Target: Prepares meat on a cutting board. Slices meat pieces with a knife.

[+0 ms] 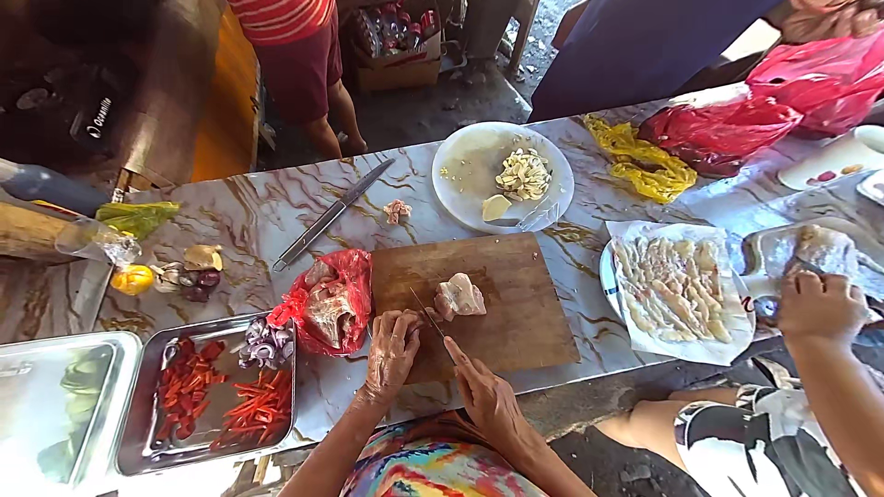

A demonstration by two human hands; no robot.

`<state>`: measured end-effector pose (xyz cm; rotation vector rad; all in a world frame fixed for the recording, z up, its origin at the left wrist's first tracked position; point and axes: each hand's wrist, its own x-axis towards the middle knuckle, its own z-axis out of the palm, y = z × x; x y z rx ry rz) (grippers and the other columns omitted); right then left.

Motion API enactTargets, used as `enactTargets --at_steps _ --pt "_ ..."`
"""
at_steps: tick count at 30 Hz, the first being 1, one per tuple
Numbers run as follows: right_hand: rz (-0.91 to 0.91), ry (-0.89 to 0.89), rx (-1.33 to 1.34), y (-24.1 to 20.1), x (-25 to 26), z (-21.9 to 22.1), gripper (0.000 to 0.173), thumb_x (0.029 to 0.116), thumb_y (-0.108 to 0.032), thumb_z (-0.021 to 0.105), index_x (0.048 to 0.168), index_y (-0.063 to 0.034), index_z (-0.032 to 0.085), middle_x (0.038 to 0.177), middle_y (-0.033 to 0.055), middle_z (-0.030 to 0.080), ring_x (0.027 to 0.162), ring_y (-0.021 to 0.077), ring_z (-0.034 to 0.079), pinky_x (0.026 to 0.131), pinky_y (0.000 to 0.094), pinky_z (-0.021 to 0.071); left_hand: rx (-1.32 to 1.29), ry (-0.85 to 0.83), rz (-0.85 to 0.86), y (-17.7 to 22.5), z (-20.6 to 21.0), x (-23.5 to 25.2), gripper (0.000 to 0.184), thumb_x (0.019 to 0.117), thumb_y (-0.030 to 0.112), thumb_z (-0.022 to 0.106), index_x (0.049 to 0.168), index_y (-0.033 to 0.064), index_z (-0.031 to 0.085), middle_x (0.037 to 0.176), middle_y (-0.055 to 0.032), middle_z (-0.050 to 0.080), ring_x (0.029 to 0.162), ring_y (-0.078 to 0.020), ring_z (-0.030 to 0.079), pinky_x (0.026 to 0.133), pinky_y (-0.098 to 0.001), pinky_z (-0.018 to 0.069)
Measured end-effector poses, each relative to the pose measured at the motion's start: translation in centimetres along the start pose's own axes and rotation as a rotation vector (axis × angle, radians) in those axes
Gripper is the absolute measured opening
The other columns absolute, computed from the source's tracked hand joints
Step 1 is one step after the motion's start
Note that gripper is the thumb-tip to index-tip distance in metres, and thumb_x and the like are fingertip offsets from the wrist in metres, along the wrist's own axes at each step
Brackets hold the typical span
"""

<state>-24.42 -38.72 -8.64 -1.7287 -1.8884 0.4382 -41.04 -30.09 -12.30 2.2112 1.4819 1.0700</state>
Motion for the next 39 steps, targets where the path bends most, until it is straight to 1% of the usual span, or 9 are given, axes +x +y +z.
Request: enactTargets --at_steps 5,10,13,16,19,23,28,34,39 --pt "0.035 -0.11 -0.196 -0.3 -0.2 -0.6 0.05 0.093 -0.008 0.058 0.143 -0.0101 0.061 0.071 0.0185 0.063 0.045 0.0297 0.06 0.041 0.039 0.049 0.057 -0.01 -0.019 0.4 0.1 0.4 0.013 0.083 0.007 0.069 0.092 0.0015 0.076 0.097 -0.0194 0.07 0.094 -0.0379 0.068 0.085 -0.0416 0.0552" --pt "-0.024 -0.128 -0.324 1.2 -3.0 -2.6 0.047 0.0938 -0.015 0.061 0.141 -0.0143 0.064 0.071 0.0177 0.063 0.044 0.0298 0.061 0.039 0.0392 0.0496 0.052 -0.004 -0.068 0.3 0.0 0.9 0.011 0.0835 0.006 0.069 0.091 -0.0015 0.075 0.096 -0.0205 0.069 0.094 -0.0387 0.068 0.085 -0.0417 0.0558" --pt "-0.022 -0.099 -0.301 1.7 -3.7 -3.8 0.047 0.0915 -0.012 0.058 0.137 -0.0143 0.067 0.067 0.0162 0.062 0.041 0.0281 0.059 0.037 0.0393 0.048 0.037 0.017 -0.052 0.0 0.1 0.6 0.014 0.0831 0.006 0.069 0.094 -0.0013 0.074 0.097 -0.0193 0.069 0.094 -0.0369 0.067 0.087 -0.0408 0.0551" --pt "-0.011 -0.059 -0.14 1.7 -3.4 -4.9 0.046 0.093 -0.012 0.05 0.135 -0.0087 0.068 0.062 0.0125 0.06 0.04 0.0247 0.055 0.037 0.0379 0.0458 0.014 0.042 -0.006 -0.2 -0.1 -0.2 0.013 0.0854 0.01 0.071 0.094 -0.0002 0.072 0.101 -0.0204 0.07 0.098 -0.0366 0.068 0.09 -0.0396 0.0551" --pt "-0.03 0.002 -0.086 1.2 -2.5 -4.1 0.045 0.095 -0.013 0.049 0.136 -0.0072 0.067 0.063 0.011 0.059 0.039 0.0216 0.053 0.036 0.0348 0.0442 -0.013 0.02 -0.008 0.0 -0.4 -0.8 0.017 0.0847 0.018 0.073 0.093 0.0028 0.075 0.109 -0.0224 0.068 0.105 -0.0381 0.065 0.096 -0.0397 0.0511" --pt "-0.069 0.022 -0.053 -0.1 -0.4 -1.6 0.046 0.0937 -0.011 0.052 0.137 -0.0067 0.066 0.064 0.0124 0.059 0.039 0.0228 0.053 0.036 0.0352 0.0449 -0.033 0.044 -0.008 0.0 -1.0 -1.1 0.034 0.0847 0.024 0.072 0.108 0.0001 0.067 0.114 -0.0238 0.064 0.111 -0.0334 0.062 0.101 -0.0355 0.0483" --pt "-0.114 0.003 -0.085 -1.4 1.2 0.3 0.046 0.0928 -0.011 0.054 0.138 -0.0078 0.066 0.064 0.0139 0.058 0.039 0.0249 0.054 0.036 0.0349 0.0449 -0.041 0.072 0.011 0.1 -1.4 -0.8 0.021 0.0848 0.015 0.068 0.101 0.0007 0.066 0.108 -0.0208 0.065 0.107 -0.0287 0.063 0.099 -0.0294 0.0479" --pt "-0.031 -0.148 -0.166 -1.8 2.0 1.0 0.05 0.0952 -0.009 0.057 0.145 -0.0111 0.059 0.075 0.0204 0.064 0.047 0.0301 0.062 0.044 0.0387 0.0512 -0.001 0.039 0.052 -0.3 -0.5 -0.4 0.025 0.0846 0.018 0.068 0.102 -0.0003 0.068 0.109 -0.0209 0.067 0.107 -0.0312 0.065 0.099 -0.032 0.0494" --pt "-0.025 -0.182 -0.214 -2.0 1.7 0.9 0.052 0.0942 -0.007 0.057 0.146 -0.0109 0.058 0.076 0.0201 0.064 0.048 0.0295 0.062 0.044 0.0378 0.0515 0.012 0.005 0.062 -0.5 -0.2 0.2 0.012 0.0847 0.008 0.065 0.091 -0.0017 0.069 0.1 -0.0196 0.07 0.098 -0.0328 0.069 0.091 -0.0347 0.0535"
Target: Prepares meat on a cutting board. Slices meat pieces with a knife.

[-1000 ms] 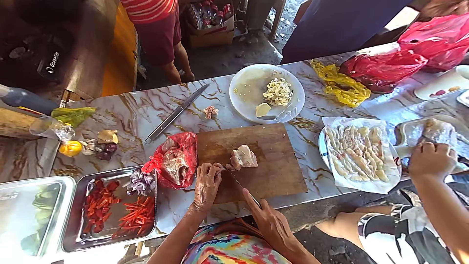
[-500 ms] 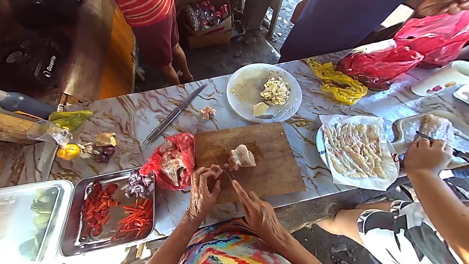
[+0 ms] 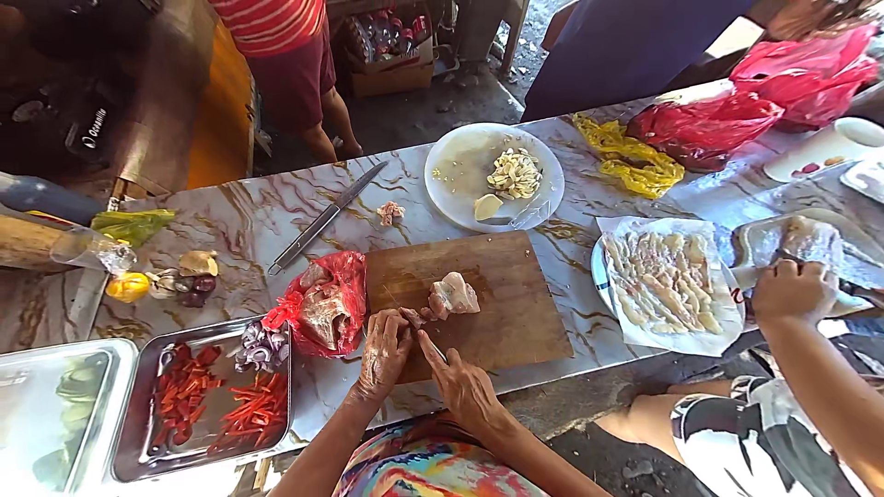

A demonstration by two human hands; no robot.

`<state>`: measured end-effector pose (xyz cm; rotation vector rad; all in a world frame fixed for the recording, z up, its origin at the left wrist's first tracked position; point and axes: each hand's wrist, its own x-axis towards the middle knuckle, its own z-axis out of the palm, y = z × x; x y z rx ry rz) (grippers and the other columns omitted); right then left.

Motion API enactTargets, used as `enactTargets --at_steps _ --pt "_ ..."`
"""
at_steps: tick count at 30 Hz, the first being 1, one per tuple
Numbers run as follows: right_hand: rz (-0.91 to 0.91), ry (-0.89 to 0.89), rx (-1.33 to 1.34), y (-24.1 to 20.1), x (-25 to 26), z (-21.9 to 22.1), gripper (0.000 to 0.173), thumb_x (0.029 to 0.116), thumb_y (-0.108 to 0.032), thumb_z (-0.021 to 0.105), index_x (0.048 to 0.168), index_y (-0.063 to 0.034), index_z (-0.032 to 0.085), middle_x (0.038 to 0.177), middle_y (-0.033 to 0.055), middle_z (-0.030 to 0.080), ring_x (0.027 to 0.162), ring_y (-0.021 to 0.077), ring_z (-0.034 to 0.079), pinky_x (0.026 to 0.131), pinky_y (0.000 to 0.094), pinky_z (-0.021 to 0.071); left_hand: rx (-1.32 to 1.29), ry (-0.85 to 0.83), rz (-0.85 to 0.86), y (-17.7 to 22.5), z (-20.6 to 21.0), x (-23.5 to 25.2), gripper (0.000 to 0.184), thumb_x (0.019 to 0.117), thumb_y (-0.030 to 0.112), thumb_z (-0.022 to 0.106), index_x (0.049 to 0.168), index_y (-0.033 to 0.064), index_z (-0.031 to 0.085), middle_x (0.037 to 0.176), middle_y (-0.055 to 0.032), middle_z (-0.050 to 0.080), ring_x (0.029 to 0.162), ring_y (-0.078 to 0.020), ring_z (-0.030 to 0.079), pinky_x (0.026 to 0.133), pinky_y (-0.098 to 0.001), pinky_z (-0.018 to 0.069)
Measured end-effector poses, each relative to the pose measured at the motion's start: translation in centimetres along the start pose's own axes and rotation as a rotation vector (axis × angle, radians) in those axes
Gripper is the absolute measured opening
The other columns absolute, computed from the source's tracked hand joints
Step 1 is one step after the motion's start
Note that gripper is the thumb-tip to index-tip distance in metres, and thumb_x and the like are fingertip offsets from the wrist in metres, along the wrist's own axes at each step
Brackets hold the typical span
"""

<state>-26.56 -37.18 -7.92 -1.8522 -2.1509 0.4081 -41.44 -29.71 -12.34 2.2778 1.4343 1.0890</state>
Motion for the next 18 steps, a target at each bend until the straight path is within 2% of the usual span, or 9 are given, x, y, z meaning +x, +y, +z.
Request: enactTargets --at_steps 5,9,14,18 --pt "0.005 0.026 -0.008 0.8 -1.2 -0.1 0.052 0.0939 -0.009 0.058 0.146 -0.0105 0.059 0.071 0.0183 0.063 0.046 0.0297 0.061 0.043 0.0381 0.051 0.004 -0.01 -0.009 0.2 0.3 0.1 0.009 0.0843 0.004 0.064 0.085 -0.0033 0.07 0.096 -0.0185 0.071 0.095 -0.0342 0.069 0.088 -0.0376 0.0543" --pt "-0.01 0.022 0.025 1.7 -2.9 -0.8 0.049 0.0947 -0.011 0.055 0.144 -0.0087 0.06 0.067 0.0164 0.062 0.044 0.0291 0.06 0.041 0.0392 0.0498 0.033 -0.01 0.005 0.1 0.5 0.2 0.009 0.0856 0.004 0.063 0.084 -0.003 0.069 0.093 -0.018 0.071 0.095 -0.0349 0.069 0.089 -0.0388 0.0543" --pt "-0.02 0.026 -0.026 2.7 -6.0 -1.6 0.049 0.093 -0.013 0.056 0.141 -0.0098 0.063 0.066 0.0148 0.062 0.041 0.0269 0.059 0.038 0.038 0.0487 0.043 0.011 -0.016 0.0 0.6 0.5 0.008 0.0858 0.004 0.063 0.084 -0.0024 0.068 0.091 -0.0175 0.07 0.093 -0.0346 0.069 0.088 -0.0384 0.0545" --pt "0.05 0.018 0.052 3.1 -7.4 -3.8 0.048 0.0909 -0.009 0.056 0.137 -0.0099 0.066 0.065 0.0148 0.064 0.043 0.0293 0.061 0.039 0.043 0.0495 -0.022 0.038 -0.085 -0.3 0.4 0.0 0.007 0.0823 0.004 0.065 0.086 -0.0026 0.066 0.092 -0.0181 0.069 0.092 -0.035 0.068 0.086 -0.0407 0.0544"
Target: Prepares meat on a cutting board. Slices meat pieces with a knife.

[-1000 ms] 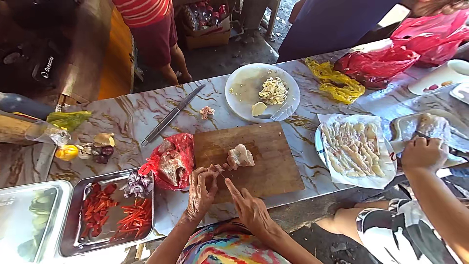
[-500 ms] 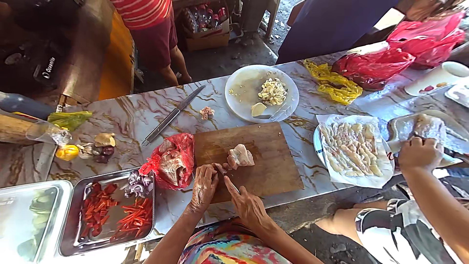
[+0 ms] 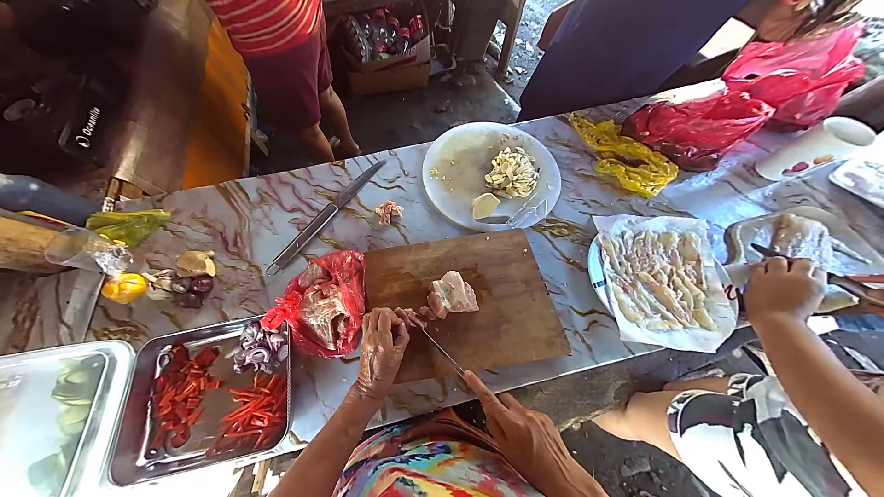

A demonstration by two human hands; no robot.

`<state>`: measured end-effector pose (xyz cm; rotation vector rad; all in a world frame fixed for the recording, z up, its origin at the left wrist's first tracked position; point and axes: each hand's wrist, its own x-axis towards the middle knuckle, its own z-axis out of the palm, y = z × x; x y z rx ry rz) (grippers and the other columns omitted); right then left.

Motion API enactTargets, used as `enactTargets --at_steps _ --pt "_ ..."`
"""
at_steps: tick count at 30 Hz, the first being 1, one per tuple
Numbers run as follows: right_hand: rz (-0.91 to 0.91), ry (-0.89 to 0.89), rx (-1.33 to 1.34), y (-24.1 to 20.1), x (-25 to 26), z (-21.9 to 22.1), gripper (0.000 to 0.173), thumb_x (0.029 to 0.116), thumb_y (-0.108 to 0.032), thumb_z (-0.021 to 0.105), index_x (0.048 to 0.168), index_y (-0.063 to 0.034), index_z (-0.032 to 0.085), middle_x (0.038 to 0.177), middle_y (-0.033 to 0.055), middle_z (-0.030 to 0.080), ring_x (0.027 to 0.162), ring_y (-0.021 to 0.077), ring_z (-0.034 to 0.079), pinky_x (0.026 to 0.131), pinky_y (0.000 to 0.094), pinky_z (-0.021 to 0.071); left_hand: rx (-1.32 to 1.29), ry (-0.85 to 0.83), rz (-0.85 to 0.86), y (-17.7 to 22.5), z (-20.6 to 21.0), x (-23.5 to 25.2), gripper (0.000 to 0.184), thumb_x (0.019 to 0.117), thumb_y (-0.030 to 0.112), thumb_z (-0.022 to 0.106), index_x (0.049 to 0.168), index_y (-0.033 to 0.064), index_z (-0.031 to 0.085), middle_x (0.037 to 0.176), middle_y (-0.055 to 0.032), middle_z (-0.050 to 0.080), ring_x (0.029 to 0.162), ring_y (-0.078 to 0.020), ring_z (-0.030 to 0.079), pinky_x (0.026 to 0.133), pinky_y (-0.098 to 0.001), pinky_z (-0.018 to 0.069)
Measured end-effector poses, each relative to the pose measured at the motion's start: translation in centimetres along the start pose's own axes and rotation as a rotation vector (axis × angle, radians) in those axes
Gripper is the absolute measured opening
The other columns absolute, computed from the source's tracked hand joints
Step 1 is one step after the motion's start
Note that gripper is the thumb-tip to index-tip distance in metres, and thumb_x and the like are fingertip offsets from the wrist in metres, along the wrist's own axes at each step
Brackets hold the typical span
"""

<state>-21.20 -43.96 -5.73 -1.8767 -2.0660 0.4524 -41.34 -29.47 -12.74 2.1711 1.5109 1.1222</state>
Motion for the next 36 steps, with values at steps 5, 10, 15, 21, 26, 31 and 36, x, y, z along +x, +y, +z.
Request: enactTargets --at_steps 5,10,15,21,26,31,36 --pt "-0.025 0.142 0.138 0.3 0.7 -0.3 0.046 0.0936 -0.012 0.05 0.137 -0.0074 0.066 0.064 0.01 0.062 0.041 0.0209 0.055 0.038 0.035 0.0464 0.037 0.006 0.044 0.1 -0.4 -0.7 0.019 0.085 0.013 0.066 0.099 0.0016 0.072 0.1 -0.018 0.069 0.096 -0.0352 0.066 0.09 -0.04 0.0529" --pt "-0.097 0.174 0.193 -0.7 4.1 2.1 0.045 0.094 -0.011 0.05 0.137 -0.0057 0.066 0.064 0.0095 0.061 0.042 0.0209 0.055 0.04 0.0343 0.0473 0.029 0.003 0.014 0.3 -0.5 -0.5 0.014 0.0826 0.015 0.071 0.089 0.002 0.07 0.098 -0.0175 0.068 0.096 -0.0341 0.066 0.089 -0.0382 0.0519" --pt "-0.036 0.087 0.136 -0.3 5.4 3.1 0.048 0.0933 -0.007 0.054 0.14 -0.0065 0.063 0.065 0.0148 0.062 0.045 0.0283 0.059 0.042 0.0414 0.0494 0.042 0.004 0.02 0.5 -0.5 -0.5 0.01 0.0818 0.012 0.07 0.085 0.0016 0.07 0.096 -0.0169 0.07 0.095 -0.0334 0.067 0.089 -0.0373 0.0529" --pt "-0.02 0.19 0.188 -0.8 5.9 2.7 0.046 0.0933 -0.007 0.052 0.138 -0.0032 0.064 0.069 0.014 0.065 0.046 0.0263 0.06 0.042 0.0396 0.0502 0.02 -0.006 -0.01 0.5 -0.5 -0.6 0.013 0.082 0.013 0.07 0.088 0.0018 0.07 0.097 -0.0172 0.069 0.096 -0.0331 0.066 0.089 -0.0367 0.0523" --pt "-0.056 0.106 0.182 -2.1 6.6 4.0 0.047 0.0941 -0.007 0.054 0.14 -0.0055 0.063 0.066 0.0146 0.062 0.045 0.0275 0.059 0.042 0.0393 0.0495 0.034 0.004 0.009 0.3 -0.4 -0.6 0.013 0.0799 0.013 0.07 0.086 0.0011 0.07 0.096 -0.0174 0.069 0.094 -0.033 0.067 0.088 -0.0369 0.0529" --pt "-0.016 -0.001 0.071 -2.5 6.7 3.9 0.049 0.0965 -0.009 0.053 0.145 -0.0099 0.06 0.068 0.0178 0.063 0.046 0.0307 0.06 0.043 0.0411 0.0497 0.042 -0.03 0.016 0.4 -0.5 -0.3 0.011 0.083 0.011 0.068 0.086 0.0015 0.071 0.095 -0.0163 0.07 0.094 -0.0341 0.067 0.088 -0.0395 0.0531" --pt "-0.049 -0.035 -0.071 -1.8 4.6 3.2 0.05 0.0952 -0.011 0.059 0.145 -0.0111 0.059 0.071 0.0186 0.064 0.046 0.0311 0.062 0.042 0.0403 0.0514 0.029 -0.036 0.011 0.6 -0.3 0.0 0.007 0.0835 0.006 0.068 0.084 -0.0003 0.07 0.093 -0.0173 0.07 0.092 -0.0349 0.067 0.087 -0.0404 0.0532"
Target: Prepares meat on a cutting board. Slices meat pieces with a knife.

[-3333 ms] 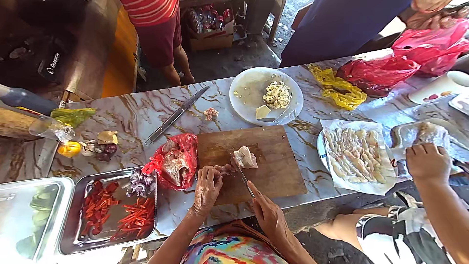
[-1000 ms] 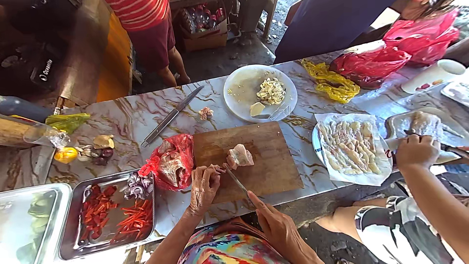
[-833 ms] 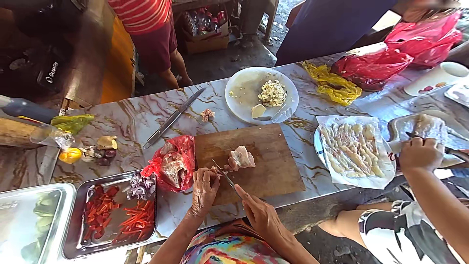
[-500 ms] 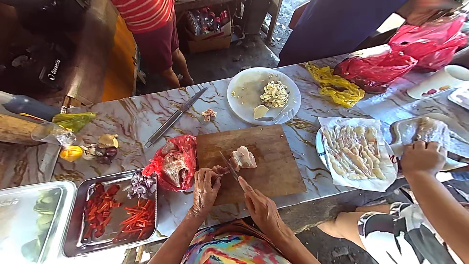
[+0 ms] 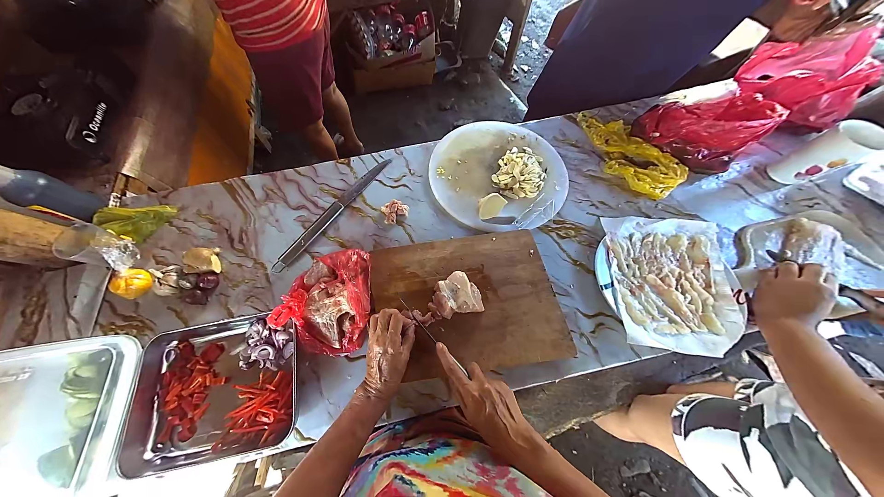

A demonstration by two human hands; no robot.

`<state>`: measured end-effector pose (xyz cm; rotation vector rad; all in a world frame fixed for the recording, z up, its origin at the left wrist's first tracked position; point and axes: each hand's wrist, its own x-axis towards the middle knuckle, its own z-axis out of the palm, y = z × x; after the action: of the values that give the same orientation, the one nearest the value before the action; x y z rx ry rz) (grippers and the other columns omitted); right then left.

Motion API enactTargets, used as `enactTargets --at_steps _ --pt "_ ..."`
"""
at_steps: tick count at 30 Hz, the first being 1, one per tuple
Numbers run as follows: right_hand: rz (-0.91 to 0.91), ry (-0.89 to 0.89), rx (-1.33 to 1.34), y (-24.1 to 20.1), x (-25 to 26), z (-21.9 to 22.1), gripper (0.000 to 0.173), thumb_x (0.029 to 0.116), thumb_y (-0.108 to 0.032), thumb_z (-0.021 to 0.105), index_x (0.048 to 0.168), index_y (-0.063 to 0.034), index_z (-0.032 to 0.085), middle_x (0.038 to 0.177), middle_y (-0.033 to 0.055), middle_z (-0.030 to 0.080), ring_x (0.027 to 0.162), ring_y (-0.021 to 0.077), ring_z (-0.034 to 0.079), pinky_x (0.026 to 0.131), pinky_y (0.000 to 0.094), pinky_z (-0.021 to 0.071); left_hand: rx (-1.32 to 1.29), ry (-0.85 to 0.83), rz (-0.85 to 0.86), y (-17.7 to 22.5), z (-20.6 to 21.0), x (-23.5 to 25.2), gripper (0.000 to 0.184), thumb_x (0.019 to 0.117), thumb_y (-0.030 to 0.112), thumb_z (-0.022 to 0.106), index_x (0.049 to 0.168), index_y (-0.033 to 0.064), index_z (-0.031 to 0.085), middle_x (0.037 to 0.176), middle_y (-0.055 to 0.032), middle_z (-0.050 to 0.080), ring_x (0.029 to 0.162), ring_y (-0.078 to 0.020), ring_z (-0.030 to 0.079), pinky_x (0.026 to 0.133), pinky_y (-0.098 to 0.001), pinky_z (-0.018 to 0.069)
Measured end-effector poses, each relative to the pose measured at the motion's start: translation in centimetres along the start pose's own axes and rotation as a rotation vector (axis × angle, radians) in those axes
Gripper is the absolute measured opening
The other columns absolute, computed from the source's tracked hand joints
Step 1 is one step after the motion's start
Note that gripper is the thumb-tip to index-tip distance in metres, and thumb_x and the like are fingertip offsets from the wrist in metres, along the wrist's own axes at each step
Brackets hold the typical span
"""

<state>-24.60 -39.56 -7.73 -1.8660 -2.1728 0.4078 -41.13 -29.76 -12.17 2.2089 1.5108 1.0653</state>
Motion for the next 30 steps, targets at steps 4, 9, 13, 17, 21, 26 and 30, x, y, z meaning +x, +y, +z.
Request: enactTargets --at_steps 4,9,13,17,21,26,30 --pt "-0.016 0.007 -0.083 1.0 -2.0 -1.1 0.049 0.094 -0.015 0.06 0.143 -0.0126 0.061 0.07 0.0178 0.064 0.045 0.0302 0.062 0.04 0.0397 0.0508 0.002 -0.003 -0.024 -0.1 0.1 0.3 0.008 0.084 0.005 0.068 0.085 -0.0021 0.069 0.094 -0.0189 0.069 0.092 -0.0362 0.067 0.086 -0.0419 0.0538" --pt "0.015 0.115 -0.054 2.2 -1.8 -1.2 0.044 0.096 -0.015 0.054 0.138 -0.0125 0.066 0.063 0.0151 0.061 0.041 0.0292 0.059 0.037 0.0405 0.0481 -0.039 0.042 -0.065 -0.3 0.1 0.3 0.009 0.0807 0.004 0.068 0.087 -0.0025 0.065 0.09 -0.0173 0.066 0.09 -0.0315 0.066 0.085 -0.0349 0.0536" --pt "0.05 0.13 0.032 3.5 -1.0 -1.4 0.046 0.0947 -0.011 0.054 0.139 -0.0103 0.065 0.063 0.0166 0.061 0.042 0.0312 0.058 0.038 0.0436 0.0478 -0.117 0.034 -0.036 0.4 -0.1 0.0 0.01 0.0817 0.0 0.065 0.092 -0.0028 0.066 0.094 -0.0177 0.067 0.094 -0.0293 0.067 0.09 -0.032 0.0532" --pt "0.047 0.251 0.112 2.7 -0.8 -0.9 0.046 0.0932 -0.01 0.051 0.136 -0.006 0.066 0.062 0.0128 0.06 0.039 0.0252 0.055 0.037 0.0381 0.0455 -0.013 -0.027 0.02 0.4 -0.2 -0.1 0.015 0.086 0.016 0.072 0.093 0.0033 0.075 0.104 -0.0176 0.072 0.099 -0.0362 0.068 0.091 -0.0426 0.0532" --pt "0.01 0.288 0.203 1.2 -0.6 -0.5 0.046 0.0944 -0.01 0.051 0.138 -0.0037 0.064 0.067 0.012 0.062 0.041 0.0216 0.055 0.038 0.0343 0.0464 -0.102 0.004 -0.027 0.2 -1.8 -1.0 0.025 0.088 0.02 0.07 0.104 0.0012 0.07 0.114 -0.0229 0.065 0.111 -0.0353 0.063 0.099 -0.0403 0.0499" --pt "-0.034 0.203 0.254 -0.5 1.1 0.6 0.048 0.0927 -0.007 0.054 0.139 -0.0023 0.063 0.067 0.0148 0.063 0.042 0.0252 0.057 0.039 0.037 0.0479 -0.052 0.096 -0.05 -0.3 -3.1 -1.4 0.019 0.0862 0.003 0.064 0.102 -0.0071 0.065 0.109 -0.0257 0.066 0.104 -0.0314 0.065 0.09 -0.0313 0.0537" --pt "-0.03 0.153 0.249 -1.5 2.5 1.0 0.048 0.0942 -0.007 0.054 0.142 -0.0028 0.06 0.069 0.0168 0.064 0.044 0.0271 0.059 0.041 0.0378 0.0489 -0.057 0.101 -0.042 -0.1 -2.7 -1.3 0.016 0.0839 0.003 0.067 0.098 -0.006 0.068 0.105 -0.025 0.067 0.101 -0.0322 0.067 0.089 -0.0319 0.0543"
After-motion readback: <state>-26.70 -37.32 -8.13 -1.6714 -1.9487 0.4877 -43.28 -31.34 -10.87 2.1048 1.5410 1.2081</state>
